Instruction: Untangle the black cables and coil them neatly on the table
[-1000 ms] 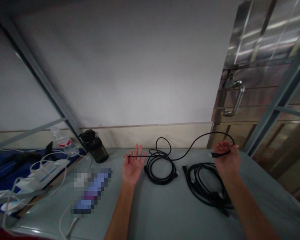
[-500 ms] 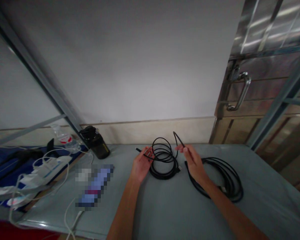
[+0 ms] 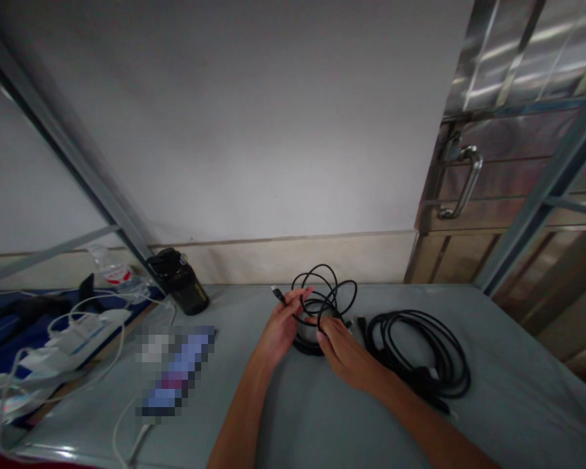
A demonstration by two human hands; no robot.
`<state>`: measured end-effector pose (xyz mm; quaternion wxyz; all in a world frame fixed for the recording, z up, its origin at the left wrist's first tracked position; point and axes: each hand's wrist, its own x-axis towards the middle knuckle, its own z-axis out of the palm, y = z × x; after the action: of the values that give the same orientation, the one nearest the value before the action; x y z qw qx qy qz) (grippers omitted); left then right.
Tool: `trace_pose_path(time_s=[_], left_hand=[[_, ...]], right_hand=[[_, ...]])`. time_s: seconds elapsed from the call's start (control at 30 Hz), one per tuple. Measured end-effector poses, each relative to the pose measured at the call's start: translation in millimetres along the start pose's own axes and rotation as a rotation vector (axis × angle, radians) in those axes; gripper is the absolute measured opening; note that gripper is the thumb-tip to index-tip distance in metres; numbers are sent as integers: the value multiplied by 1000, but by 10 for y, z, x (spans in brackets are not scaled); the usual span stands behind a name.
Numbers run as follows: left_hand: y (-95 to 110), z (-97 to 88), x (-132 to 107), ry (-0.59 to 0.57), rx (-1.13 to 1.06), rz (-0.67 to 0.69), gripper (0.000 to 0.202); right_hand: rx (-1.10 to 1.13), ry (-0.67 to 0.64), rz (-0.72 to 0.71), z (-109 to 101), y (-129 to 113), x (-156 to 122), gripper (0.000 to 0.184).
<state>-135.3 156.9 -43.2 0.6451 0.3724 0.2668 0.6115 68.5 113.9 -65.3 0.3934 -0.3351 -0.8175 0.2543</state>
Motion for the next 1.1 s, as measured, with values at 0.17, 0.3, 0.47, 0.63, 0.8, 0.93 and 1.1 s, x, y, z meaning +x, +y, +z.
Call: trace_pose_path(time_s=[0.17, 0.3, 0.47, 0.63, 0.8, 0.93, 1.1], left_hand=[[-7, 98, -91, -96, -33, -86, 12], [8, 146, -132, -121, -59, -158, 19], [34, 135, -126, -138, -58, -163, 27], [-7, 76, -111, -191, -35, -148, 33], [-12, 65, -144, -296, 52, -176, 46], [-14, 67, -162, -341, 88, -206, 47], [-29, 94, -132, -261, 126, -151, 44]], right_hand=[[11, 150, -81, 11, 26, 24, 15], [-44, 185, -127, 22, 85, 42, 11], [-65, 193, -90, 68, 145, 44, 31], [-140, 173, -91, 122, 240, 49, 32], [-219, 111, -99, 157, 324, 41, 30], [-241, 90, -119, 158, 324, 38, 42], [-159, 132, -44, 130, 322, 36, 27]])
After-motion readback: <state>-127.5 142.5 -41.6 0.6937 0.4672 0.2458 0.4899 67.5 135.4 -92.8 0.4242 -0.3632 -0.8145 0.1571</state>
